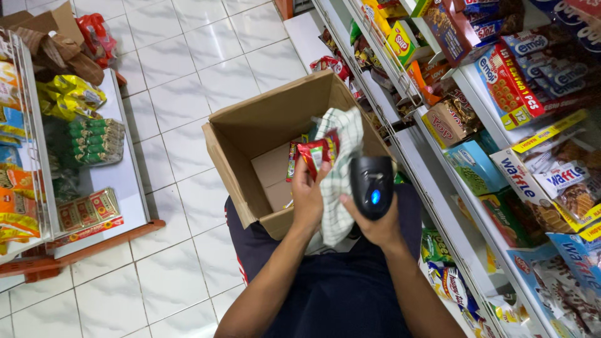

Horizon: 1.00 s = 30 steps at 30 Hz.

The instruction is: The person uses a handheld barcode scanner to scan various snack items from a cardboard box and then scans matching items on the shelves of a convenience store.

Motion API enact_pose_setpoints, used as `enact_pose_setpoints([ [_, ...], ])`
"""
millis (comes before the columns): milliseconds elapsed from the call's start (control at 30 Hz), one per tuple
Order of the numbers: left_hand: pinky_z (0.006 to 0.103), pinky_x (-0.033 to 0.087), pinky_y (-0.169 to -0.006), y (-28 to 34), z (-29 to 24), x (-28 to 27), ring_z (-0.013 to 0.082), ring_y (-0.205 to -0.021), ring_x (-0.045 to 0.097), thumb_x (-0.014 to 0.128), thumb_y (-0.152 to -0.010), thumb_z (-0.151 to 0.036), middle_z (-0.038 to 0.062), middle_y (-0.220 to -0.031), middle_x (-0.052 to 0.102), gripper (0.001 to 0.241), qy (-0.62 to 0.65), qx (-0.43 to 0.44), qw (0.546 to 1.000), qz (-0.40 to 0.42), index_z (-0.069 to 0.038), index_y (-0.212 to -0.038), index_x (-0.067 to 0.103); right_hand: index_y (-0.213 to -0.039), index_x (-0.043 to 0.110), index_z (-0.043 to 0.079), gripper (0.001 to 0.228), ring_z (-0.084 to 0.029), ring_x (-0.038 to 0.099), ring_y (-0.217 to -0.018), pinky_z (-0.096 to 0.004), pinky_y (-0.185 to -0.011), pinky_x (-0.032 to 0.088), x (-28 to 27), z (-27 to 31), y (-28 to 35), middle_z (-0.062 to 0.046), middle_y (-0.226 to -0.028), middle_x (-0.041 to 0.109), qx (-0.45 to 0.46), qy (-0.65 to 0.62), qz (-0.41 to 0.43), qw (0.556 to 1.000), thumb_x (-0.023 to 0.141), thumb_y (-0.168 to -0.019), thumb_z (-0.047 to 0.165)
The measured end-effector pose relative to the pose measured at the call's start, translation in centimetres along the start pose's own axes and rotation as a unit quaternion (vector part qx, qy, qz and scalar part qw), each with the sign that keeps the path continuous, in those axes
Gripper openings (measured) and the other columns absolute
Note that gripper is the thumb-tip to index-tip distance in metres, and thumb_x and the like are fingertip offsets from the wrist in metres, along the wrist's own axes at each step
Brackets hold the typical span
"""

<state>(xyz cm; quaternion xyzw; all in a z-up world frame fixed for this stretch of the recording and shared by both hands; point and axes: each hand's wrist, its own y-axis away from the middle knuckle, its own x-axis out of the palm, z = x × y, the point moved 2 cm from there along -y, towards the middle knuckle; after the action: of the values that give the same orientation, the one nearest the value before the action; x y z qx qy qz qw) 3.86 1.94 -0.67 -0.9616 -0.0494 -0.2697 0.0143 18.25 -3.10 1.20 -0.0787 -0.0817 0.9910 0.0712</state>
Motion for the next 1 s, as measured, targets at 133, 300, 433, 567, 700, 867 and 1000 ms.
enact_pose_setpoints([
  [133,0.0317,0.048,-0.102,-0.1,-0.8,-0.3,0.0129,-0.114,0.061,0.065,-0.103,-0.010,0.008,-0.125,0.067,0.033,0.026,0.011,1.000,0.006,-0.001,-0.133,0.057,-0.101,0.066,0.002,0.032,-0.007,0.062,-0.074,-0.024,-0.067,0.053,0.1,0.5,0.6,0.001,-0.087,0.066,-0.009,0.023,0.049,0.998,0.088,-0.078,0.011],
  [300,0.0352,0.052,-0.090,0.6,0.4,-0.5,0.0179,-0.105,0.065,0.061,-0.106,-0.014,0.015,-0.121,0.070,0.038,-0.027,-0.090,0.995,0.016,0.004,-0.140,0.056,-0.108,0.065,0.002,0.032,-0.008,0.062,-0.078,-0.024,-0.071,0.053,0.5,-0.1,0.6,0.001,-0.090,0.066,-0.020,-0.015,0.014,1.000,0.084,-0.082,0.008],
  [433,0.0305,0.048,-0.103,1.1,0.9,-0.6,0.0132,-0.120,0.059,0.062,-0.102,-0.011,0.008,-0.136,0.061,0.055,-0.023,-0.060,0.997,0.045,-0.005,-0.151,0.040,-0.103,0.067,0.001,0.027,-0.010,0.064,-0.079,-0.027,-0.070,0.054,0.9,-0.5,0.8,-0.001,-0.091,0.068,-0.003,-0.017,0.007,1.000,0.085,-0.084,0.006],
  [567,0.0327,0.050,-0.100,0.7,0.2,-1.6,0.0147,-0.115,0.060,0.064,-0.096,-0.008,0.006,-0.129,0.061,0.062,0.017,-0.099,0.993,0.054,-0.012,-0.151,0.034,-0.115,0.066,0.001,0.036,-0.010,0.067,-0.089,-0.027,-0.079,0.057,-0.5,-1.1,0.8,-0.002,-0.102,0.070,-0.011,-0.048,0.017,0.999,0.082,-0.083,0.004],
  [700,0.0421,0.056,-0.094,0.6,-0.8,-2.4,0.0249,-0.108,0.067,0.064,-0.108,-0.010,0.016,-0.118,0.066,0.034,0.155,-0.164,0.963,0.149,0.007,-0.134,0.052,-0.121,0.063,0.002,0.038,-0.010,0.066,-0.096,-0.026,-0.085,0.056,-0.9,-1.5,0.5,0.000,-0.110,0.067,-0.014,-0.104,-0.087,0.991,0.079,-0.087,0.007],
  [867,0.0342,0.057,-0.092,0.7,0.0,-0.6,0.0171,-0.103,0.069,0.063,-0.099,-0.011,0.009,-0.117,0.069,0.033,0.158,-0.148,0.974,0.072,-0.003,-0.131,0.058,-0.110,0.068,0.001,0.030,-0.011,0.067,-0.086,-0.027,-0.077,0.056,0.6,0.7,0.2,-0.001,-0.099,0.072,0.009,-0.046,-0.014,0.999,0.083,-0.086,0.011],
  [1000,0.0351,0.059,-0.087,-0.5,-0.5,-1.6,0.0174,-0.098,0.071,0.067,-0.097,-0.013,0.009,-0.112,0.071,0.030,0.153,-0.137,0.979,-0.007,-0.002,-0.124,0.060,-0.102,0.069,0.001,0.030,-0.010,0.066,-0.078,-0.028,-0.071,0.056,0.7,2.2,0.1,-0.002,-0.089,0.072,0.022,0.044,0.035,0.998,0.087,-0.081,0.014],
])
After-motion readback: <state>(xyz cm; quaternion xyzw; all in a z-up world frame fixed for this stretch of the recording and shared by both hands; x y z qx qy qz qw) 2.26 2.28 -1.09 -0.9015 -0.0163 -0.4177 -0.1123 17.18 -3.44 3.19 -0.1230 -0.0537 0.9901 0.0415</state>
